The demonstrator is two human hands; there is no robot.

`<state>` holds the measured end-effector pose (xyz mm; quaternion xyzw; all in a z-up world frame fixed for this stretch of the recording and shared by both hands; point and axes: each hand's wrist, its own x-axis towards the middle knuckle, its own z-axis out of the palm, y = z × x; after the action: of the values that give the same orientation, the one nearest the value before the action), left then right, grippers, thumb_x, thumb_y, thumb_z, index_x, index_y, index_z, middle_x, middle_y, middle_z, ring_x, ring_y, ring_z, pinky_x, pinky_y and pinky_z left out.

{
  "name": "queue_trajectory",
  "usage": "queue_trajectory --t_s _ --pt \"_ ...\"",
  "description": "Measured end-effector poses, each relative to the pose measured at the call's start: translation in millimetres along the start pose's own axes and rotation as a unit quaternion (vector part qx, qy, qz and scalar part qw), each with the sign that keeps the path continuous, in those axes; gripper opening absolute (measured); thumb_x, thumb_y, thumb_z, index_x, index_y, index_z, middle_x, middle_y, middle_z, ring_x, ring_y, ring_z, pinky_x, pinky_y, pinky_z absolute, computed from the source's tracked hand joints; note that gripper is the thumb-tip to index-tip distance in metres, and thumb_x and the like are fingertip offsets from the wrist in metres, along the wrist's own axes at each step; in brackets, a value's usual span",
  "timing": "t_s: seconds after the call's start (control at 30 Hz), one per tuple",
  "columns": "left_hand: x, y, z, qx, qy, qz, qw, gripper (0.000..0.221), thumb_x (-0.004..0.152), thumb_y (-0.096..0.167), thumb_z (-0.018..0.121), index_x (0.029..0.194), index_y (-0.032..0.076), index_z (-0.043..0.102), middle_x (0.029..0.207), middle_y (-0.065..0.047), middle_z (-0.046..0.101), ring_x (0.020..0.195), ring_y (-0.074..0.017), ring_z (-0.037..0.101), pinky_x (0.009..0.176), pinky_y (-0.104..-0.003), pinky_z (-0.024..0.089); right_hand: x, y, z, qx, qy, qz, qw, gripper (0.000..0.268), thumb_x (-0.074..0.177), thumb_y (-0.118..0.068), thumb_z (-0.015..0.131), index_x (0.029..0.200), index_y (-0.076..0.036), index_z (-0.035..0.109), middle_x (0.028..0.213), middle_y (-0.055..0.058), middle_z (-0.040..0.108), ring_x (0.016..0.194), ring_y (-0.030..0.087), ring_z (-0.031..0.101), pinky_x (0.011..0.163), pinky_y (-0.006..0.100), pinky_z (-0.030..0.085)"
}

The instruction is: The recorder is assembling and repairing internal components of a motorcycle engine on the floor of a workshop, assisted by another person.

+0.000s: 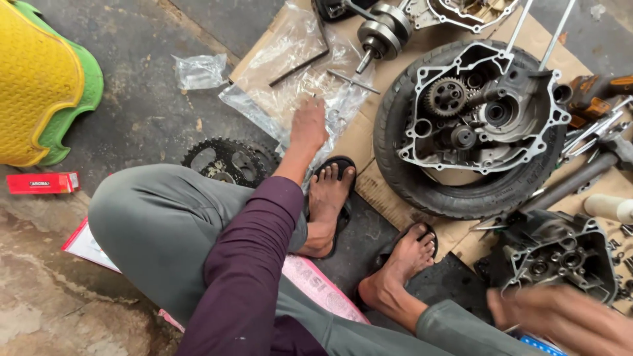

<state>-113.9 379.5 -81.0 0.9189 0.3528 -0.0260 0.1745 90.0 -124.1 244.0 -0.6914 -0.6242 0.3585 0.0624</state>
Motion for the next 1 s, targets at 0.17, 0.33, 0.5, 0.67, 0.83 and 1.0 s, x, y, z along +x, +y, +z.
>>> queue_trajectory --t_s 0.17,0.33,0.5,0.67,0.83,1.0 --pt "6 -4 49 -0.055 0.066 0.011 0.996 0.016 0.101 0.008 0.059 0.114 -0.001 0.057 0.118 -0.022 0.058 0.112 -0.0400 0.058 0.092 -0.051 0.051 79 -71 30 -0.052 -0.002 -0.032 0.998 0.055 0.099 -0.057 0.053 0.142 -0.023 0.059 0.137 0.002 0.064 0.126 0.023 0.060 0.098 0.043 0.049" --pt "6 9 47 -0.067 0.027 -0.056 0.996 0.024 0.096 0.006 0.053 0.120 0.003 0.053 0.115 -0.027 0.056 0.111 -0.0466 0.056 0.087 -0.054 0.052 113 -107 4 0.107 -0.221 0.124 0.961 0.048 0.101 -0.048 0.060 0.139 -0.019 0.062 0.131 0.002 0.067 0.123 0.020 0.064 0.099 0.037 0.054" --pt "4 13 38 -0.101 0.064 -0.080 0.990 0.042 0.083 0.005 0.065 0.121 -0.001 0.051 0.108 -0.029 0.058 0.102 -0.0475 0.059 0.085 -0.055 0.051 122 -111 -1 0.178 -0.156 0.108 0.966 0.043 0.097 -0.038 0.066 0.133 -0.015 0.066 0.125 0.004 0.072 0.117 0.023 0.068 0.095 0.037 0.056" --pt "-11 61 8 -0.317 0.158 -0.265 0.897 0.027 0.082 0.011 0.078 0.096 -0.003 0.059 0.086 -0.023 0.069 0.084 -0.0418 0.068 0.076 -0.051 0.054 133 -115 4 0.276 -0.022 0.122 0.953 0.038 0.095 -0.028 0.069 0.130 -0.013 0.071 0.118 0.004 0.078 0.107 0.022 0.073 0.089 0.035 0.059" --pt "-136 161 -128 -0.826 -0.115 -0.104 0.542 0.018 0.093 0.002 0.073 0.102 -0.002 0.059 0.089 -0.020 0.073 0.074 -0.0263 0.069 0.068 -0.035 0.059 148 -134 -9 0.356 0.060 0.273 0.892 0.035 0.086 -0.024 0.071 0.118 -0.009 0.070 0.101 0.005 0.077 0.092 0.017 0.074 0.076 0.036 0.065" --pt "-204 201 -144 -0.817 -0.251 -0.098 0.510 0.018 0.089 0.006 0.074 0.099 0.002 0.060 0.092 -0.009 0.071 0.080 -0.0176 0.072 0.069 -0.034 0.063 150 -143 -21 0.323 0.127 0.333 0.877 0.042 0.081 -0.029 0.083 0.110 -0.006 0.066 0.094 0.007 0.074 0.086 0.017 0.073 0.074 0.036 0.062"
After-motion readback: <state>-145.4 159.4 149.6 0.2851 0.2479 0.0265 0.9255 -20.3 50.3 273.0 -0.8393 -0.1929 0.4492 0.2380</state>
